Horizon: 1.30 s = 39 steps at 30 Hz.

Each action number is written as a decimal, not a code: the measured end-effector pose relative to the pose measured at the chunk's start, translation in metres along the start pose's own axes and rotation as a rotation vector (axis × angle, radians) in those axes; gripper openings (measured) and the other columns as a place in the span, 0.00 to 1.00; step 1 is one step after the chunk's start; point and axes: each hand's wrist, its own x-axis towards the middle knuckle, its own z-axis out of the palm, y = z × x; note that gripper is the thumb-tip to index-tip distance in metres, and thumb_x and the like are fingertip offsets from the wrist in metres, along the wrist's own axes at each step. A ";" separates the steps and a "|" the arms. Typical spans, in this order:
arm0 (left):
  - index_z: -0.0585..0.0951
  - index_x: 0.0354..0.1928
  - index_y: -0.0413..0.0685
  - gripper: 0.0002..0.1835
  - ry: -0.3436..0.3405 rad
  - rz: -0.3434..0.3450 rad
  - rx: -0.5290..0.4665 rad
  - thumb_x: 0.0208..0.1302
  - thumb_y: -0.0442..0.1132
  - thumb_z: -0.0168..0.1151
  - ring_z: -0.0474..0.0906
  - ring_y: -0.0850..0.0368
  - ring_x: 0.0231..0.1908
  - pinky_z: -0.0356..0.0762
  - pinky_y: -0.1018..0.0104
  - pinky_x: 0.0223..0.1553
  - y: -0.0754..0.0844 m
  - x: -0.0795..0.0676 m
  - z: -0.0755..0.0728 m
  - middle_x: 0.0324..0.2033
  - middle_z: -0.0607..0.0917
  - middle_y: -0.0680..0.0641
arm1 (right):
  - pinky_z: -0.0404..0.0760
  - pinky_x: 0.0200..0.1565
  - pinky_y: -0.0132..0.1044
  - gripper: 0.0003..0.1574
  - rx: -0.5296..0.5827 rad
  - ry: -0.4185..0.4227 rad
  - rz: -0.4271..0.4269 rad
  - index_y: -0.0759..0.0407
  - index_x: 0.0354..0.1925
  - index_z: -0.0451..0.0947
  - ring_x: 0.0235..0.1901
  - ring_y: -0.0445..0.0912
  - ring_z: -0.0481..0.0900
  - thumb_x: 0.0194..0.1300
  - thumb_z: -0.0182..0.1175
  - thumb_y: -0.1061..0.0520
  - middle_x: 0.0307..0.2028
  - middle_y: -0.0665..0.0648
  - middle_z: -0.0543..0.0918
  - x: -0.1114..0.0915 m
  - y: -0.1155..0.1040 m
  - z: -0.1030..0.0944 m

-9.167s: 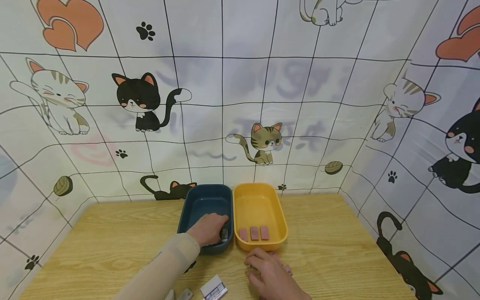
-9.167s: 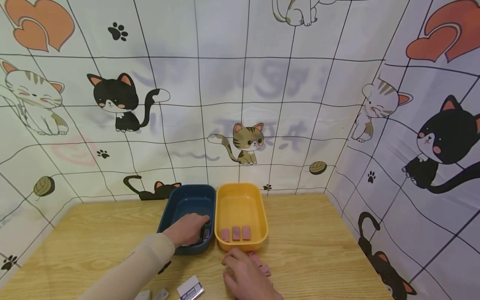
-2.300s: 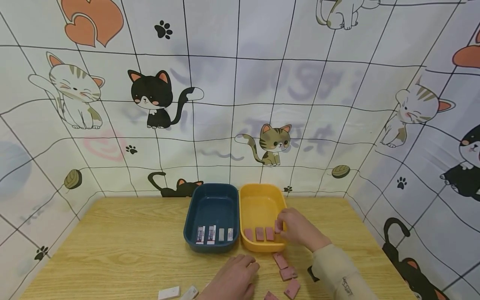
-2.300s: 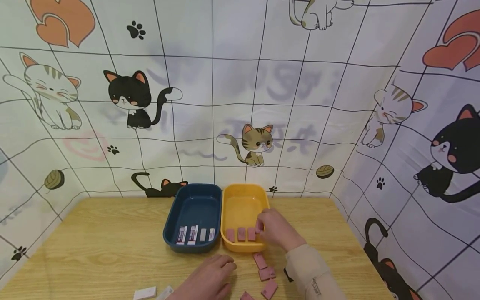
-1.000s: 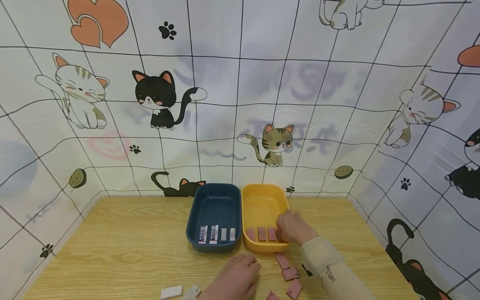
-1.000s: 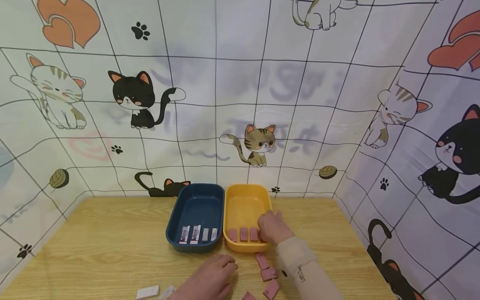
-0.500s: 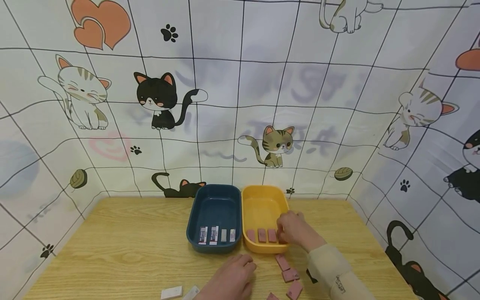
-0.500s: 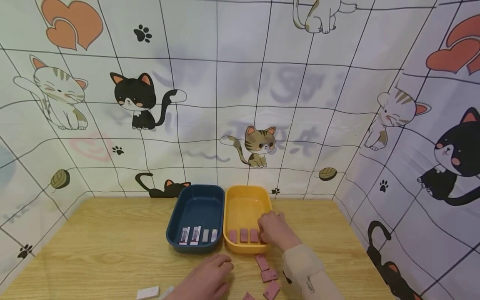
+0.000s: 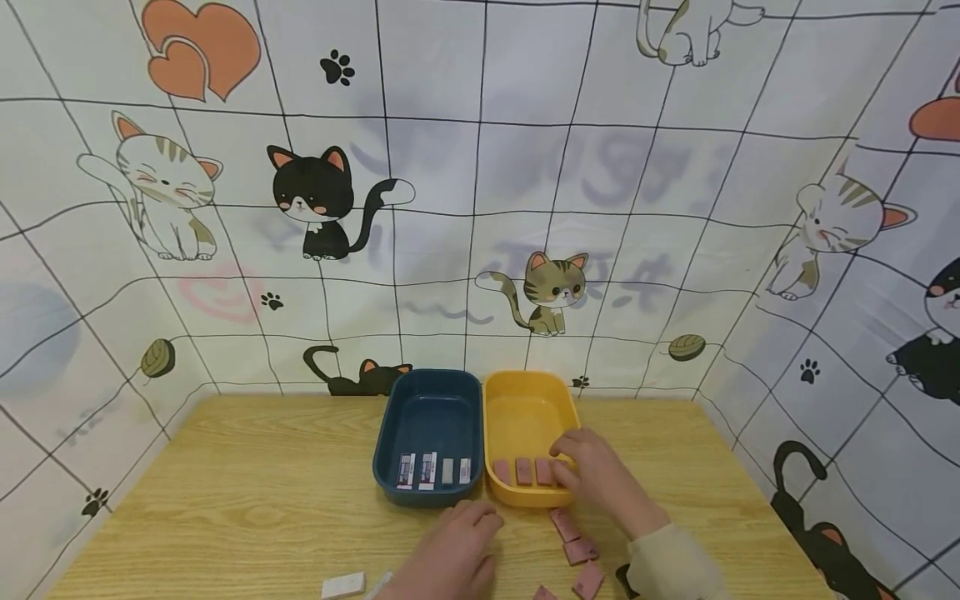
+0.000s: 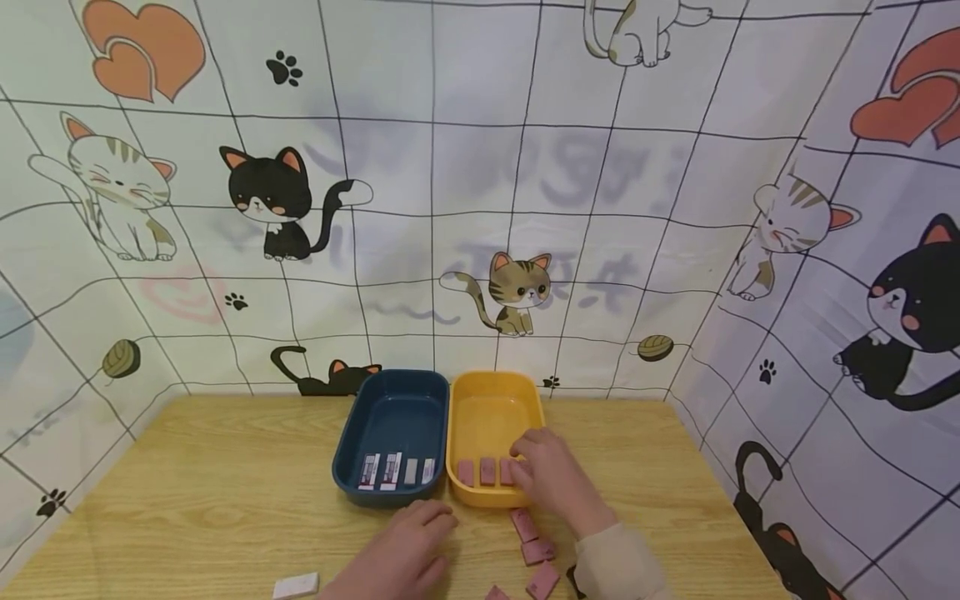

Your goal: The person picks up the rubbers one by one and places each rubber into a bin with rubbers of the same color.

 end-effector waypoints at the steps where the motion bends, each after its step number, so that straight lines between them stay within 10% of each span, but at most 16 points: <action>1: 0.84 0.55 0.48 0.18 0.010 0.000 -0.003 0.63 0.40 0.69 0.77 0.58 0.54 0.79 0.56 0.56 -0.001 -0.001 0.000 0.53 0.82 0.53 | 0.82 0.47 0.51 0.03 0.019 0.010 0.005 0.60 0.38 0.85 0.42 0.50 0.80 0.65 0.66 0.62 0.39 0.52 0.84 -0.002 -0.003 -0.001; 21: 0.83 0.57 0.44 0.19 0.047 -0.029 -0.051 0.65 0.40 0.69 0.77 0.58 0.51 0.80 0.56 0.55 -0.024 -0.026 -0.010 0.52 0.81 0.52 | 0.84 0.41 0.34 0.11 0.141 0.271 -0.116 0.56 0.41 0.87 0.40 0.37 0.80 0.59 0.72 0.66 0.41 0.49 0.83 -0.029 -0.031 0.013; 39: 0.84 0.54 0.43 0.20 0.009 -0.125 0.008 0.62 0.43 0.71 0.79 0.54 0.47 0.81 0.52 0.52 -0.048 -0.052 -0.016 0.49 0.82 0.49 | 0.82 0.43 0.34 0.14 0.165 0.221 -0.135 0.53 0.42 0.86 0.44 0.38 0.73 0.57 0.75 0.63 0.46 0.45 0.79 -0.038 -0.053 0.018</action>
